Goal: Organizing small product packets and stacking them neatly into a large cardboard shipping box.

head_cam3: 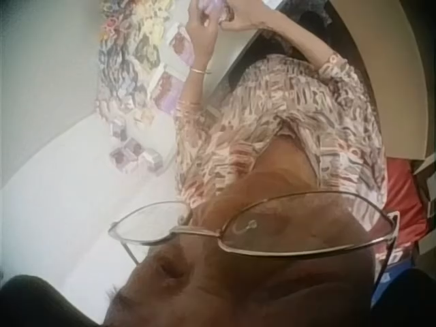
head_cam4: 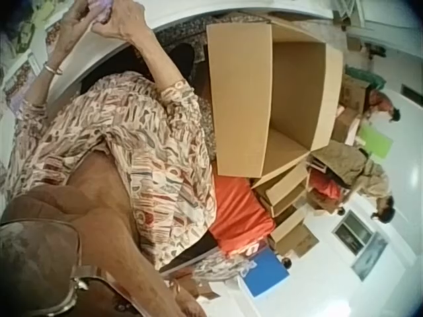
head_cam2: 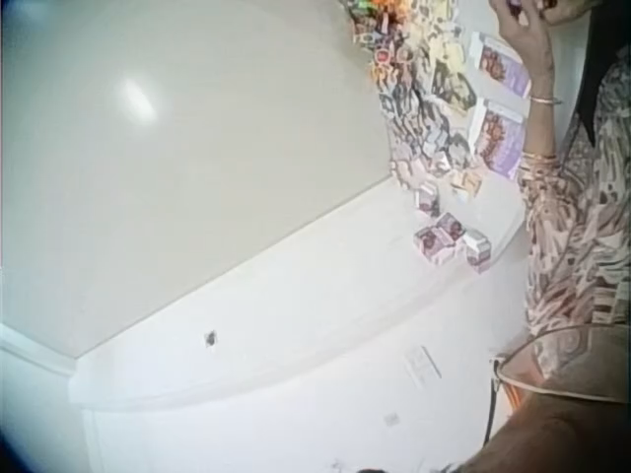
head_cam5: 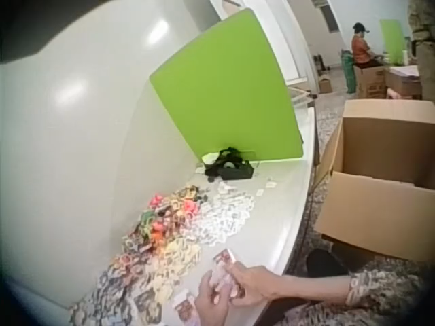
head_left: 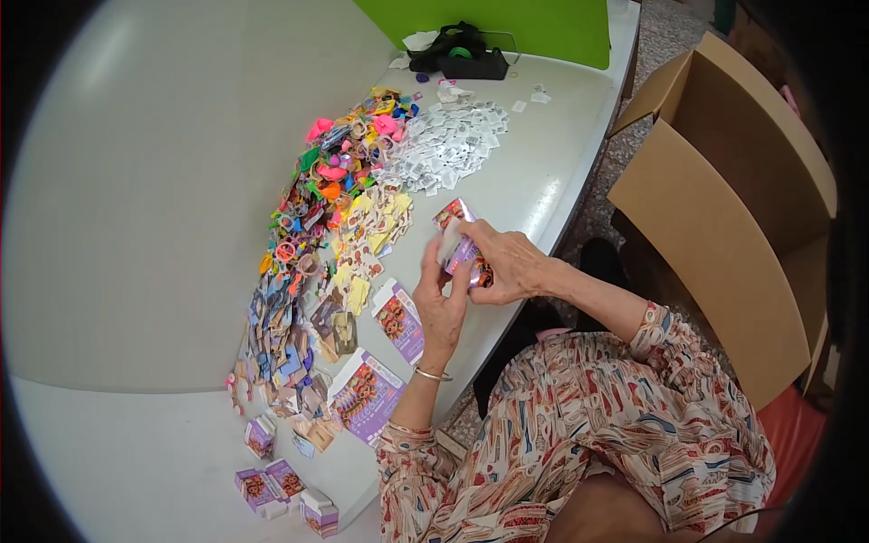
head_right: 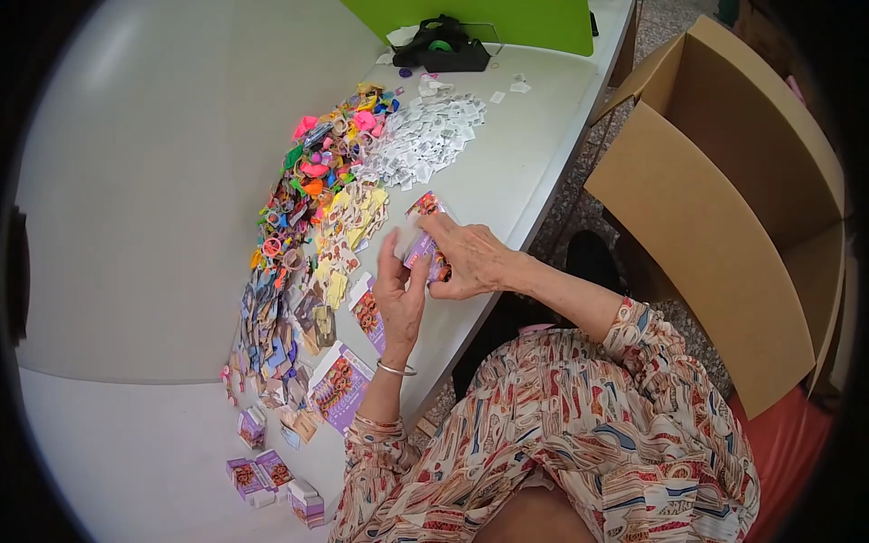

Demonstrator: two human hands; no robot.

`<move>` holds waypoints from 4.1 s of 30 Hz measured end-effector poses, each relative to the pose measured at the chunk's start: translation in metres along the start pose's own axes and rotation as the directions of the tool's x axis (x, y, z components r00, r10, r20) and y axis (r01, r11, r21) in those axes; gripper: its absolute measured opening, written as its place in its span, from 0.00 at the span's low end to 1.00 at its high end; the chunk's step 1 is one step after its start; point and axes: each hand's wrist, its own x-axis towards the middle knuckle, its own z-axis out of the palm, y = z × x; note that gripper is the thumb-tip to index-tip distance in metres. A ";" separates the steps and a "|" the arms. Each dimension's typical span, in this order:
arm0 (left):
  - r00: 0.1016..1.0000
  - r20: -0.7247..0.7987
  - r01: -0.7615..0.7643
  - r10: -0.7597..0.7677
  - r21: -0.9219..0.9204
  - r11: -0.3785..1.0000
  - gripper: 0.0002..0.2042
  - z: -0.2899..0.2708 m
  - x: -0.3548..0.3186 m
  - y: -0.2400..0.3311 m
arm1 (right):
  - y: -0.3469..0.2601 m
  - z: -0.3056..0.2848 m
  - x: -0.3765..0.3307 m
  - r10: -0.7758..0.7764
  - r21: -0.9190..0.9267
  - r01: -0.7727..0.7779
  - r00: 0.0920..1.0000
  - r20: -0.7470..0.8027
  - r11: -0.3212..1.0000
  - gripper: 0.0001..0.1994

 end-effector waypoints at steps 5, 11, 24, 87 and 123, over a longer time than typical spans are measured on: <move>0.987 0.063 -0.156 0.146 0.206 0.966 0.17 -0.010 -0.003 -0.009 | -0.002 -0.002 -0.001 0.034 0.080 -0.034 0.999 -0.002 0.996 0.44; 0.992 0.107 0.072 -0.062 -0.096 0.993 0.16 -0.022 0.009 -0.019 | 0.005 0.004 -0.007 -0.062 0.012 0.063 0.998 -0.025 0.998 0.44; 0.994 0.050 0.090 -0.097 0.142 0.986 0.11 -0.006 0.010 -0.006 | 0.005 -0.003 -0.013 -0.048 0.022 0.047 0.999 0.016 0.999 0.44; 0.973 0.228 0.057 -0.042 -0.062 0.996 0.19 0.047 0.001 0.028 | 0.013 -0.048 -0.044 0.024 -0.035 -0.030 0.983 -0.181 0.999 0.31; 0.961 0.261 -0.192 0.089 0.401 0.896 0.27 -0.025 0.078 -0.065 | 0.064 -0.002 -0.001 -0.138 -0.231 0.114 0.986 -0.091 0.966 0.38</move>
